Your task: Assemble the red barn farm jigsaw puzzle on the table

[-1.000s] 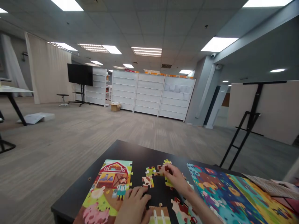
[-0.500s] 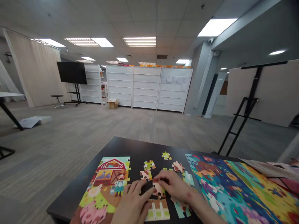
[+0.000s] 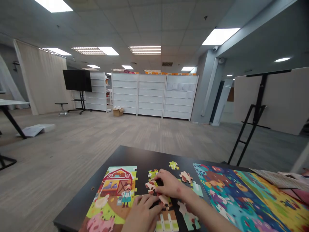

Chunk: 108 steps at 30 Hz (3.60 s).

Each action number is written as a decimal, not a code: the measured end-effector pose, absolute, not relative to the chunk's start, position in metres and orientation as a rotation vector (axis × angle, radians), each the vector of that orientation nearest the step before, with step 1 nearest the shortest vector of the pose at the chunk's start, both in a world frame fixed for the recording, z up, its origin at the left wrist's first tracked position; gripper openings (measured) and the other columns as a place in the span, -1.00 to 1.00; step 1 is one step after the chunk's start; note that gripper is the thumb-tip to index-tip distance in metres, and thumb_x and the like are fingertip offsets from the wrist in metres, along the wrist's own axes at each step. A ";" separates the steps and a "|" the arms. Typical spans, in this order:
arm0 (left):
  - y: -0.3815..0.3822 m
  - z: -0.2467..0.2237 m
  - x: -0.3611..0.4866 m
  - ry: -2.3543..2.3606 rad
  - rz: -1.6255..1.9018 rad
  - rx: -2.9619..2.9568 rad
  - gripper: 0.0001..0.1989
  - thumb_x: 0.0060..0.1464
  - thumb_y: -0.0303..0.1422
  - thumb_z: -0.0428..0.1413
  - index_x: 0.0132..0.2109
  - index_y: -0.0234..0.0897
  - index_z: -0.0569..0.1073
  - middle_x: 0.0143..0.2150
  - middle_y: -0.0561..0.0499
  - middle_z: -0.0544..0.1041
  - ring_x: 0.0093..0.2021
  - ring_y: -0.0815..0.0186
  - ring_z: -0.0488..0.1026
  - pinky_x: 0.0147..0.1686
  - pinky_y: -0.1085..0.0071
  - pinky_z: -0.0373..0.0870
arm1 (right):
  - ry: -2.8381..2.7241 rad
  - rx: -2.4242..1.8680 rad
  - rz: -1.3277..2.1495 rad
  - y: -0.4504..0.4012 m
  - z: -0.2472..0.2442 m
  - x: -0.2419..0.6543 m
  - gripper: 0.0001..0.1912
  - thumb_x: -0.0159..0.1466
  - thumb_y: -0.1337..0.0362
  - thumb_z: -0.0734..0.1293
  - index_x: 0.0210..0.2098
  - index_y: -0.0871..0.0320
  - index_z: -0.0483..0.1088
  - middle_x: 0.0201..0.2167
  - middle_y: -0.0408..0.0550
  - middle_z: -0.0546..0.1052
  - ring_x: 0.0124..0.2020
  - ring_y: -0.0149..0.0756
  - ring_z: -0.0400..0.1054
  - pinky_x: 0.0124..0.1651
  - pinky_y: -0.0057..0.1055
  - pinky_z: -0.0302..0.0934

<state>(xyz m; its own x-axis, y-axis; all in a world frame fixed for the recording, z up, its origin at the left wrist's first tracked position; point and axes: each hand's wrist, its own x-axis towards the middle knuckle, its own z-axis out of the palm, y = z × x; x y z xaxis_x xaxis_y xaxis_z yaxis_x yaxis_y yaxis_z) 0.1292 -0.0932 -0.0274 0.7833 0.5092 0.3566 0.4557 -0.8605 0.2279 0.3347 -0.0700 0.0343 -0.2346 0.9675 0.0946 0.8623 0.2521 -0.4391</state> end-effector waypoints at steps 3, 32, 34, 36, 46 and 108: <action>-0.095 -0.027 0.132 0.794 0.661 2.833 -0.62 0.20 -0.42 0.14 0.11 0.07 0.45 0.14 0.15 0.53 0.08 0.20 0.42 0.00 0.29 0.21 | -2.292 -1.616 0.370 -0.070 0.040 0.337 -0.87 0.19 0.22 0.42 -0.27 0.10 0.55 -0.23 -0.09 0.53 -0.17 -0.24 0.40 -0.09 -0.42 0.21; -0.094 -0.027 0.137 0.794 0.583 2.886 -0.39 0.00 -0.66 0.08 0.10 0.08 0.45 0.19 0.18 0.51 0.10 0.20 0.44 0.00 0.31 0.21 | -2.213 -1.499 0.436 -0.143 0.040 0.351 -0.61 0.34 0.36 0.22 0.08 -0.02 0.50 0.11 0.06 0.45 0.14 -0.14 0.35 0.21 -0.22 0.24; -0.099 -0.028 0.139 0.886 0.615 2.887 -0.38 -0.04 -0.69 0.05 0.07 0.06 0.47 0.18 0.16 0.51 0.10 0.19 0.43 0.02 0.29 0.20 | -2.202 -1.513 0.434 -0.144 0.044 0.349 -0.63 0.38 0.30 0.20 0.09 -0.03 0.49 0.07 0.06 0.45 0.09 -0.15 0.38 0.16 -0.25 0.27; -0.100 -0.029 0.140 0.930 0.629 2.879 -0.38 -0.06 -0.70 0.05 0.06 0.04 0.48 0.17 0.14 0.51 0.11 0.18 0.43 0.04 0.27 0.20 | -2.208 -1.513 0.425 -0.144 0.045 0.348 -0.64 0.39 0.29 0.19 0.08 -0.02 0.49 0.04 0.06 0.46 0.05 -0.16 0.39 0.12 -0.26 0.28; -0.092 -0.024 0.132 0.794 0.503 2.915 -0.34 -0.06 -0.66 0.02 0.14 0.06 0.40 0.21 0.11 0.47 0.14 0.17 0.42 0.04 0.29 0.24 | -2.194 -1.537 0.393 -0.142 0.046 0.353 -0.67 0.26 0.43 0.21 -0.04 0.05 0.43 -0.06 -0.01 0.48 -0.03 -0.18 0.37 0.05 -0.29 0.24; -0.079 -0.051 0.132 0.709 0.725 3.034 -0.65 0.15 -0.46 0.21 0.02 0.10 0.51 0.14 0.24 0.56 0.04 0.29 0.53 -0.05 0.44 0.36 | -1.942 -1.716 0.291 -0.125 0.033 0.401 -0.57 0.35 0.33 0.18 0.15 0.00 0.47 0.19 -0.06 0.50 0.26 -0.20 0.30 0.34 -0.20 0.09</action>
